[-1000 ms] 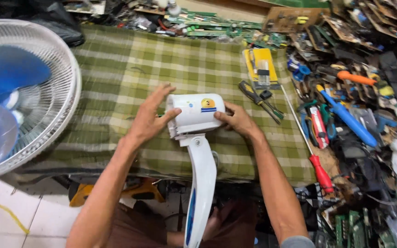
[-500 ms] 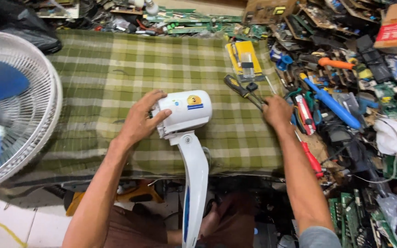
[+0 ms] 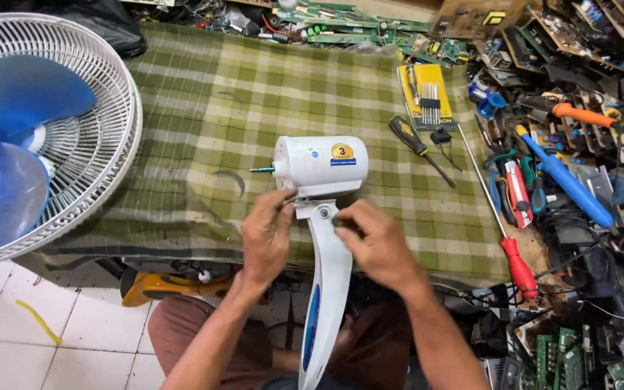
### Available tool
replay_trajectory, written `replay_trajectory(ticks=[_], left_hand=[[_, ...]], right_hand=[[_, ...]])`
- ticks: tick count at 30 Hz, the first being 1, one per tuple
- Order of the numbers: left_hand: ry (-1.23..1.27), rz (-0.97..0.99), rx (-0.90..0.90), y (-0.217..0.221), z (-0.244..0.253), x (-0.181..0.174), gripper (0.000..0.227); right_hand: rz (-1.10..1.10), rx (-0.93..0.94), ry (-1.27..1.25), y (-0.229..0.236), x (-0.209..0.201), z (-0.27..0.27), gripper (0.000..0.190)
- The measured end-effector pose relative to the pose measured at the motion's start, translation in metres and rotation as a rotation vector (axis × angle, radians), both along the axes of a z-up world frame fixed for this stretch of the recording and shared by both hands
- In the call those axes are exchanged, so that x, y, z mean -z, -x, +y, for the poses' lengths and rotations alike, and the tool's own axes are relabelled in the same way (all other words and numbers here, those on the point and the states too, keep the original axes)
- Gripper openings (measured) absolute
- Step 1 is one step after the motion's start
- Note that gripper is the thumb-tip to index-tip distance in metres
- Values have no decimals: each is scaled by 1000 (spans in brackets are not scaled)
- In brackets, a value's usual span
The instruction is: The person disassembles a white electric fan by using a screwdriver to remove screws from the motor housing and control panel. They separate the motor casing and remove the internal components, placing the parts on the workbench.
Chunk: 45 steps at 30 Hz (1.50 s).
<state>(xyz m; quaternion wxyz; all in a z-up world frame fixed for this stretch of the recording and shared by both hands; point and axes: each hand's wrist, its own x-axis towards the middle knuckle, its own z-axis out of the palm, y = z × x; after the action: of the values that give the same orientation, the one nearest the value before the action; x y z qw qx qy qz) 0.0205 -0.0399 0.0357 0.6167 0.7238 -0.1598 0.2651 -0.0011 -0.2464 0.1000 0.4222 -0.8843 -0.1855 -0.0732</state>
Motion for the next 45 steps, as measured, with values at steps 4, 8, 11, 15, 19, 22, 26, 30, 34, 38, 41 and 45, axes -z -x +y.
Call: replay_trajectory(ticks=[4, 8, 11, 15, 19, 22, 26, 30, 34, 38, 41, 45], left_hand=[[-120, -47, -109, -19, 36, 35, 21], [70, 332, 184, 15, 25, 13, 26], [322, 529, 279, 28, 12, -1, 30], [361, 576, 227, 21, 29, -6, 28], [15, 454, 50, 7, 62, -10, 27], [-193, 293, -71, -20, 77, -16, 28], [-465, 140, -77, -69, 90, -24, 22], [-616, 108, -50, -102, 100, -37, 19], [-631, 121, 14, -118, 102, -23, 18], [-723, 81, 9, -122, 109, -14, 19], [-779, 6, -25, -122, 112, -15, 20], [-867, -97, -98, -126, 105, -9, 23]], right_hand=[[227, 53, -95, 19, 2, 21, 22], [235, 108, -104, 36, 31, 44, 20], [154, 63, -43, 37, 28, 64, 18], [-142, -85, 80, 16, 21, 46, 10], [-440, 36, 229, -49, -8, 4, 10], [-481, -112, 238, -101, -17, -9, 45], [-282, -285, 388, -141, -31, 6, 75], [168, -309, 524, -154, -59, 30, 88], [318, -325, 522, -157, -63, 50, 86], [275, -345, 491, -168, -43, 40, 86], [237, -375, 440, -171, -38, 37, 87], [201, -406, 415, -175, -32, 33, 87]])
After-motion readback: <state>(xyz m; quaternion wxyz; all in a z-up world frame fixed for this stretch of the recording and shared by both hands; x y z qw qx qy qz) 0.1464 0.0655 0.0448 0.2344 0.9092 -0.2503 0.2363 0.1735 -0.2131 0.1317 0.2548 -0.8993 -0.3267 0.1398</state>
